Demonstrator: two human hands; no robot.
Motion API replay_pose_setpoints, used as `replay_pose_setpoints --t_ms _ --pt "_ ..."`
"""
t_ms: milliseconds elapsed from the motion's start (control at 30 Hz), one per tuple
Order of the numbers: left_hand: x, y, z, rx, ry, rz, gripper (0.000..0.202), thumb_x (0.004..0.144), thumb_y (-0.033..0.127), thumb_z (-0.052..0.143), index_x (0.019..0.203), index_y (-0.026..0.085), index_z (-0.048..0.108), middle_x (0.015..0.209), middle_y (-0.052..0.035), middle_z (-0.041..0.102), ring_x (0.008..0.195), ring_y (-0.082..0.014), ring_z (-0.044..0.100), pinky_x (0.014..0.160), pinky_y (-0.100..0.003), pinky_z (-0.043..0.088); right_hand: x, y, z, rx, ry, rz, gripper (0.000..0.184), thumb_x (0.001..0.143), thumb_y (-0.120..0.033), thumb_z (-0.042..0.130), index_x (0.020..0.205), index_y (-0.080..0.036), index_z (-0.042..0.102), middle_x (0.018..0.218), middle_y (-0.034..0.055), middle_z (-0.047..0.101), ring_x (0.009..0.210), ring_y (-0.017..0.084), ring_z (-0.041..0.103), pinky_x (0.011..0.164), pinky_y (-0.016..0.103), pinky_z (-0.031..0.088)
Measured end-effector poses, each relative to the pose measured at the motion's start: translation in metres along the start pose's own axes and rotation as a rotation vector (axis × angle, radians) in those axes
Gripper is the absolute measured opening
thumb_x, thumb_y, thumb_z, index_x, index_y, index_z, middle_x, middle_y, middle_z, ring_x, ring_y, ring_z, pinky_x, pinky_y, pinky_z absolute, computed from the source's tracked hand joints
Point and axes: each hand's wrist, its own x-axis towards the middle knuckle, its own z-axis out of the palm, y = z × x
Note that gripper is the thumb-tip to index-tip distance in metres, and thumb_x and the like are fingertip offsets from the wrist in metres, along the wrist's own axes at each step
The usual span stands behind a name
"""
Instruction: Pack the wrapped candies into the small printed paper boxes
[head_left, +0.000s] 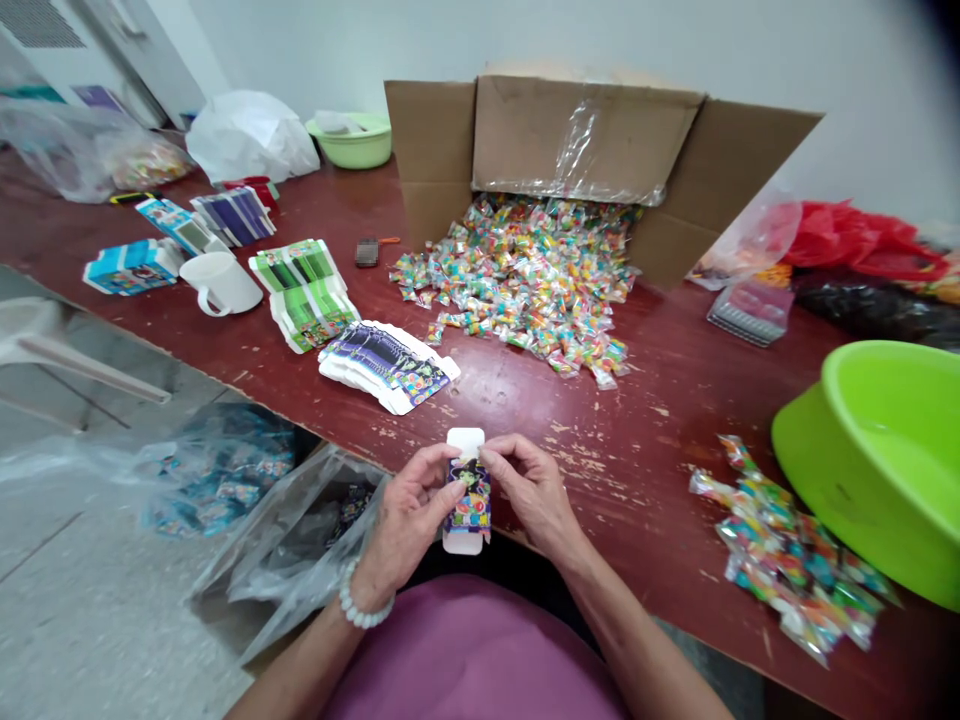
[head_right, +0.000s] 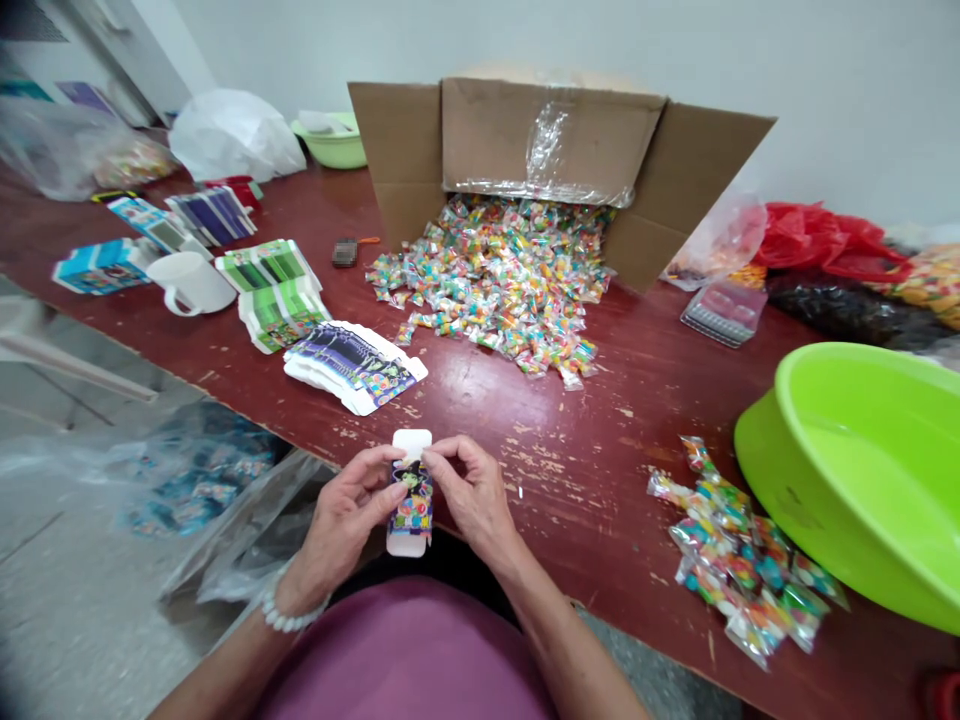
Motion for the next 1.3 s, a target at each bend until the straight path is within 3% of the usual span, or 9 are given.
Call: replay_pose_setpoints --t_ms 100,200,267,367,500,667,833,1100,1300 --pt "0.001 0.000 -0.001 -0.006 -0.019 -0.027 0.026 0.085 0.033 0.070 0.107 0.022 0.063 0.094 -0.0020 0.070 0.082 -0.0148 0.064 0.072 -0.024 0.054 0.005 -0.005 -0.006 0.014 -0.063 0.096 0.025 0.080 -0.041 0.073 0.073 -0.017 0.067 0.080 0.0020 0.067 0.073 0.015 0.059 0.072 0.027 0.048" --pt "0.002 -0.001 -0.002 0.041 -0.010 -0.021 0.024 0.086 0.035 0.069 0.105 0.021 0.065 0.093 -0.0023 0.070 0.083 -0.0150 0.063 0.074 -0.024 0.053 0.008 -0.007 -0.008 0.058 -0.069 0.135 0.028 0.074 -0.039 0.079 0.090 -0.019 0.067 0.073 -0.0023 0.064 0.065 0.013 0.058 0.066 0.026 0.047" --pt "0.002 -0.001 -0.001 0.054 0.004 0.001 0.023 0.084 0.034 0.071 0.101 0.020 0.065 0.095 -0.0029 0.070 0.085 -0.0151 0.063 0.076 -0.024 0.052 0.009 -0.008 -0.009 -0.005 -0.102 0.073 0.030 0.076 -0.036 0.077 0.100 -0.021 0.067 0.076 -0.0022 0.065 0.067 0.013 0.060 0.066 0.026 0.048" --pt "0.002 0.001 0.000 -0.040 0.051 -0.005 0.034 0.079 0.032 0.076 0.106 0.021 0.057 0.093 -0.0011 0.070 0.079 -0.0137 0.065 0.071 -0.023 0.052 0.007 -0.010 -0.011 -0.209 -0.157 -0.077 0.014 0.085 -0.034 0.070 0.086 -0.020 0.071 0.079 0.0019 0.068 0.072 0.015 0.062 0.068 0.027 0.048" --pt "0.001 0.002 0.001 -0.198 -0.063 -0.199 0.049 0.085 0.042 0.069 0.125 0.024 0.047 0.095 -0.0027 0.069 0.072 -0.0158 0.068 0.063 -0.026 0.054 0.004 -0.011 -0.011 -0.289 -0.080 -0.218 0.014 0.088 -0.031 0.067 0.082 -0.020 0.073 0.079 0.0034 0.068 0.072 0.016 0.063 0.067 0.028 0.048" --pt "0.002 -0.005 0.002 -0.322 -0.218 -0.426 0.058 0.093 0.062 0.043 0.131 0.019 0.051 0.077 -0.0064 0.069 0.050 -0.0182 0.065 0.045 -0.027 0.051 0.001 -0.013 -0.010 -0.400 -0.242 -0.277 0.017 0.094 -0.031 0.060 0.095 -0.022 0.075 0.089 0.0056 0.072 0.084 0.018 0.067 0.077 0.029 0.051" --pt "0.004 -0.009 0.009 -0.284 -0.115 -0.410 0.059 0.093 0.063 0.044 0.132 0.020 0.054 0.073 -0.0047 0.069 0.050 -0.0159 0.063 0.046 -0.026 0.051 0.003 -0.013 -0.007 -0.235 -0.245 -0.055 0.018 0.090 -0.036 0.065 0.084 -0.020 0.071 0.103 0.0062 0.075 0.065 0.013 0.066 0.058 0.025 0.052" --pt "0.006 -0.012 0.010 -0.134 -0.059 -0.351 0.068 0.086 0.072 0.046 0.115 0.013 0.064 0.068 -0.0054 0.067 0.045 -0.0138 0.059 0.041 -0.023 0.046 0.013 -0.013 -0.001 0.004 -0.219 0.269 0.025 0.077 -0.039 0.075 0.082 -0.015 0.070 0.071 0.0032 0.073 0.044 0.012 0.060 0.041 0.023 0.046" --pt "0.009 -0.011 0.004 -0.061 -0.093 -0.252 0.065 0.089 0.068 0.048 0.117 0.012 0.066 0.068 -0.0060 0.067 0.047 -0.0138 0.060 0.044 -0.023 0.046 0.012 -0.013 0.007 0.127 -0.166 0.273 0.025 0.074 -0.039 0.078 0.074 -0.016 0.067 0.067 0.0012 0.070 0.044 0.011 0.057 0.041 0.023 0.046"
